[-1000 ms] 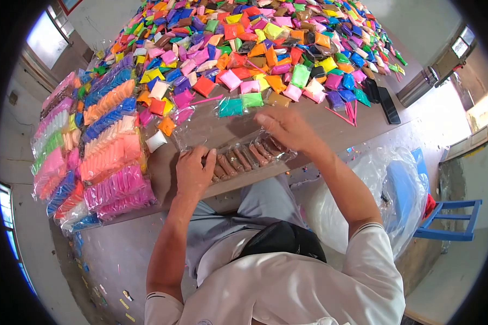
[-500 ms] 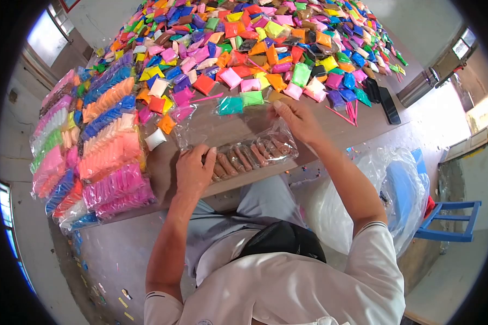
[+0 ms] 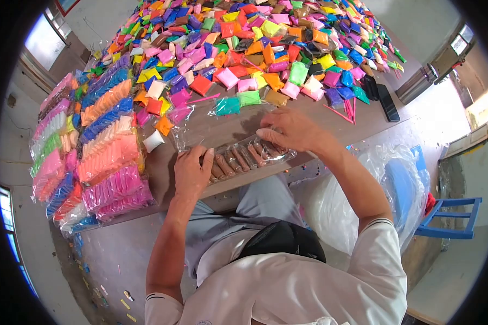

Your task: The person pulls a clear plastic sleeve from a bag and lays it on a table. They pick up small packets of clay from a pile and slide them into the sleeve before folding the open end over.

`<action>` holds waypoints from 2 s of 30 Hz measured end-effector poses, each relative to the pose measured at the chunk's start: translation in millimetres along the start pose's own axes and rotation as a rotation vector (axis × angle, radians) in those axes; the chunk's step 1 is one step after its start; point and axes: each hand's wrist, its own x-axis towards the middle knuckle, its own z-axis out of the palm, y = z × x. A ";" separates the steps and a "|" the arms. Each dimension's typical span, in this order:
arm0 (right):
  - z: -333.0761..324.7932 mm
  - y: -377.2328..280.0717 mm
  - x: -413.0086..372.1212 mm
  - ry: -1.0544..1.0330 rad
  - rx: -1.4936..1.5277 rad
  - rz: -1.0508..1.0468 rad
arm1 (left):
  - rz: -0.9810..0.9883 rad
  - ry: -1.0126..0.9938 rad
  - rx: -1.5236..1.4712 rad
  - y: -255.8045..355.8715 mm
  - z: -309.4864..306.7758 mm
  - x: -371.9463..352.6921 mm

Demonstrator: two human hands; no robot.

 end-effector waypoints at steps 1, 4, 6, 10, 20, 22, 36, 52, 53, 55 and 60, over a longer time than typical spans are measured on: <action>1.3 -1.6 0.1 -0.003 -0.048 -0.010 | -0.002 0.000 -0.002 0.0 0.0 0.0; 4.4 -1.5 -1.1 0.007 -0.047 0.061 | -0.003 0.008 -0.010 0.0 0.8 -0.2; 10.1 4.9 -4.4 0.126 0.019 0.014 | -0.005 0.010 -0.011 0.2 1.0 -0.2; -4.4 12.0 -10.4 0.108 0.264 0.190 | 0.003 0.022 -0.007 0.2 1.0 -0.6; 5.1 44.1 -13.0 -0.099 0.172 0.160 | 0.041 0.046 -0.001 0.3 1.9 -1.1; -0.6 38.5 -11.8 -0.168 0.200 0.182 | 0.047 0.036 0.006 -1.6 1.8 -1.4; 2.1 49.4 -6.8 -0.332 0.302 0.158 | 0.051 0.043 0.006 -1.0 3.1 -1.8; -11.5 -29.5 -6.3 0.119 0.078 0.066 | 0.036 0.032 0.008 -2.3 4.4 -2.8; -1.1 -35.2 -3.7 0.105 0.060 0.018 | 0.032 0.029 0.007 -2.1 4.2 -2.7; 22.1 -38.7 2.3 0.077 0.026 -0.077 | 0.041 0.030 0.011 -2.9 4.5 -2.5; 33.9 -32.5 11.9 -0.265 0.071 0.045 | 0.017 0.014 0.013 -0.2 3.3 -4.0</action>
